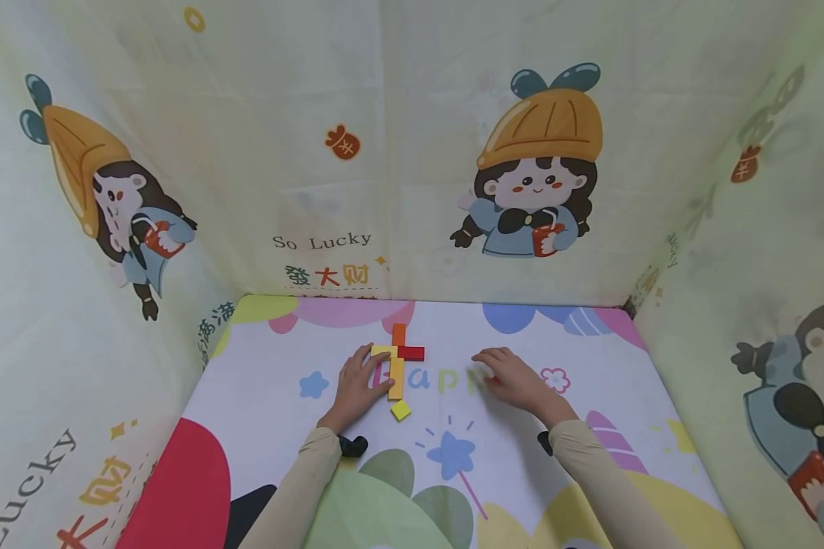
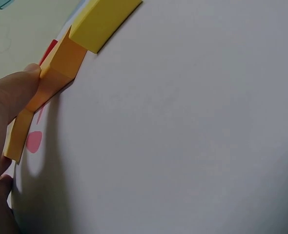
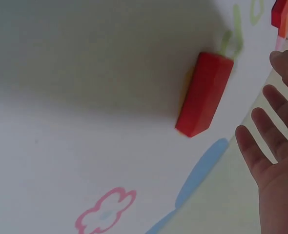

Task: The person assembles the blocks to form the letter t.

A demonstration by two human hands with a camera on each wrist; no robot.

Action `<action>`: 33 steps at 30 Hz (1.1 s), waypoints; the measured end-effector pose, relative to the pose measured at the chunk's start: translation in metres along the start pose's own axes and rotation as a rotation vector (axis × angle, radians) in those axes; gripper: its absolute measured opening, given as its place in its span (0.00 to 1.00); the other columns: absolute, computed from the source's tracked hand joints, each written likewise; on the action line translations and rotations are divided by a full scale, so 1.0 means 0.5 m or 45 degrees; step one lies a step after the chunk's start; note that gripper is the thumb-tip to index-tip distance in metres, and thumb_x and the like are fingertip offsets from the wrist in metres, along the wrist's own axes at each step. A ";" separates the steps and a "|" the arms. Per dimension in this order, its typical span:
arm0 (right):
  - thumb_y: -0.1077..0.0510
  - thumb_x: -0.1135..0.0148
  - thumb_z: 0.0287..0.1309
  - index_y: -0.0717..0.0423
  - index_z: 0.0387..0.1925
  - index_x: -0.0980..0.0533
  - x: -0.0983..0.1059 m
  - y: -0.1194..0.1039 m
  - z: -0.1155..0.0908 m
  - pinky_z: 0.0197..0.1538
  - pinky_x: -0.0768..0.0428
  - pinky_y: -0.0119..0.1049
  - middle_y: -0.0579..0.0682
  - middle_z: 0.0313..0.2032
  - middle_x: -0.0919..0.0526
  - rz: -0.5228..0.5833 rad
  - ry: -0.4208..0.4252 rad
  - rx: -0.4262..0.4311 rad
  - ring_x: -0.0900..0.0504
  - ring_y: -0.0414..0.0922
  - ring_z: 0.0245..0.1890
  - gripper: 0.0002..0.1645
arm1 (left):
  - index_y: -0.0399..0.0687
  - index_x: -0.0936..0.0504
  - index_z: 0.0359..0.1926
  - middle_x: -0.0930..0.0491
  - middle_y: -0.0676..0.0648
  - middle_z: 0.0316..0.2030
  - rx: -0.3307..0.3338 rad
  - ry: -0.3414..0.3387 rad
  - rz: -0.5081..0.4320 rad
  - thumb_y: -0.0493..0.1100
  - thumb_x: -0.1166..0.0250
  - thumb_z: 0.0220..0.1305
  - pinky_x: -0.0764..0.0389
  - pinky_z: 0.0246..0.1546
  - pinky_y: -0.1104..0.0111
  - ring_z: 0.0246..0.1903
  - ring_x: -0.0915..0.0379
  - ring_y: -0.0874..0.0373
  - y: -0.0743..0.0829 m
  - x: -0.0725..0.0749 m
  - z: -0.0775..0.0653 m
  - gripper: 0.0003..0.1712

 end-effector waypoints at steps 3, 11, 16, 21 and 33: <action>0.68 0.29 0.57 0.63 0.59 0.22 0.003 0.013 -0.011 0.62 0.21 0.60 0.62 0.57 0.18 -0.009 -0.020 -0.057 0.21 0.61 0.58 0.27 | 0.62 0.26 0.72 0.43 0.43 0.80 0.002 -0.005 0.000 0.59 0.30 0.67 0.52 0.80 0.38 0.81 0.52 0.41 0.000 0.000 0.001 0.35; 0.66 0.31 0.59 0.63 0.63 0.24 -0.001 0.041 -0.031 0.62 0.19 0.59 0.61 0.61 0.19 0.048 -0.130 -0.240 0.23 0.59 0.58 0.29 | 0.63 0.27 0.72 0.44 0.44 0.81 0.014 -0.019 0.014 0.60 0.31 0.67 0.52 0.80 0.39 0.82 0.53 0.42 0.000 0.000 0.001 0.35; 0.68 0.31 0.56 0.63 0.62 0.25 -0.006 0.052 -0.040 0.62 0.20 0.60 0.62 0.61 0.20 0.074 -0.159 -0.276 0.23 0.61 0.59 0.31 | 0.64 0.27 0.72 0.44 0.45 0.81 0.021 -0.022 0.009 0.60 0.31 0.67 0.52 0.81 0.39 0.82 0.53 0.43 0.003 0.002 -0.001 0.35; 0.73 0.34 0.54 0.64 0.58 0.23 -0.010 0.058 -0.046 0.59 0.20 0.60 0.61 0.55 0.17 0.057 -0.119 -0.209 0.22 0.60 0.54 0.27 | 0.64 0.27 0.73 0.45 0.45 0.81 0.022 -0.016 0.019 0.60 0.31 0.67 0.52 0.81 0.39 0.82 0.53 0.43 0.000 0.001 0.000 0.35; 0.69 0.30 0.54 0.55 0.52 0.20 -0.023 0.079 -0.054 0.55 0.17 0.56 0.54 0.53 0.17 0.074 -0.160 -0.220 0.23 0.54 0.51 0.22 | 0.63 0.27 0.72 0.44 0.44 0.81 0.008 -0.016 -0.022 0.59 0.31 0.67 0.52 0.80 0.38 0.81 0.53 0.41 0.001 0.001 -0.004 0.34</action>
Point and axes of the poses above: each hand's wrist, its own z-axis towards the middle knuckle, its own x-axis out of the back of the hand, y = z × x, the point moved 1 cm from there along z, towards the middle knuckle
